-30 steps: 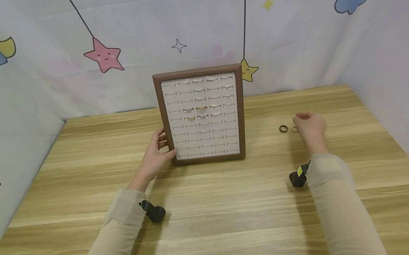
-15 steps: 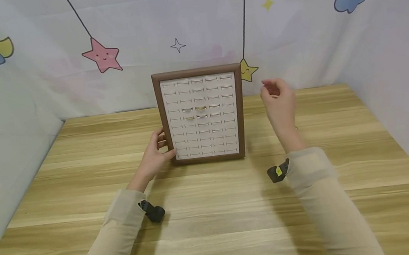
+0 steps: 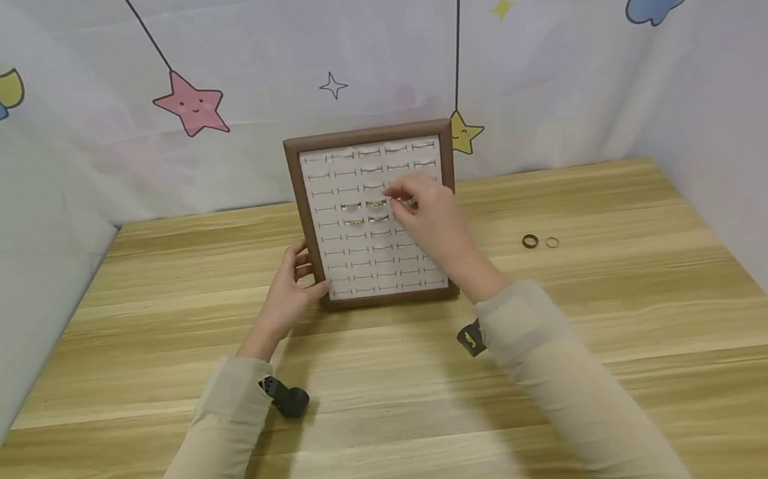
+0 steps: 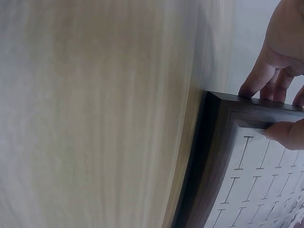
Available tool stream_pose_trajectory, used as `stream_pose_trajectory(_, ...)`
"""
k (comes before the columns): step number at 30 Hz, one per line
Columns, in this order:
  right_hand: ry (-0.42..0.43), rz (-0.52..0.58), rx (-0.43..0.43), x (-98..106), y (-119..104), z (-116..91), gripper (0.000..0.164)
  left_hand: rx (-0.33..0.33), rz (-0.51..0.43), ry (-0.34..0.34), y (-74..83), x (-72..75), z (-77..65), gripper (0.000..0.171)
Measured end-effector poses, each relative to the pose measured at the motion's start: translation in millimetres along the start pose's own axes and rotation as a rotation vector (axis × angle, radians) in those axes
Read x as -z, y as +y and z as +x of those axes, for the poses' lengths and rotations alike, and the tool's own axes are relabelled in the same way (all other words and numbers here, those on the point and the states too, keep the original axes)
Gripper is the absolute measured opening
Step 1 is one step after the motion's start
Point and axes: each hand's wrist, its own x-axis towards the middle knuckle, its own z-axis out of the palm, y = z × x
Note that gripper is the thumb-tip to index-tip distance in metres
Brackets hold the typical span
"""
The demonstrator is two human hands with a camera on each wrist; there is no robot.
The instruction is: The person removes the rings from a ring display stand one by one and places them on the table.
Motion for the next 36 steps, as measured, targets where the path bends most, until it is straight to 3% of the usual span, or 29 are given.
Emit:
stream_pose_trajectory(6,-0.070,-0.038,-0.019,-14,-7,0,0.019,-0.001,-0.011,-0.002,0.4,-0.2,-0.4,0.077)
stream_pose_trajectory(19,0.038,-0.168,0.052,-27,-9,0,0.014,0.003,0.004,-0.001,2.1,-0.7,-1.6,0.077)
stream_pose_trajectory(23,0.046,-0.137,0.045,-28,-9,0,0.013,0.005,0.006,0.003,1.3,-0.5,-0.8,0.077)
stream_pose_trajectory(30,0.022,-0.002,-0.058,-25,-5,2,0.011,0.008,0.011,0.005,-0.1,-0.2,0.3,0.077)
stream_pose_trajectory(36,0.022,0.070,-0.092,-20,-2,3,0.012,0.012,0.011,0.004,-0.2,-0.2,0.2,0.078)
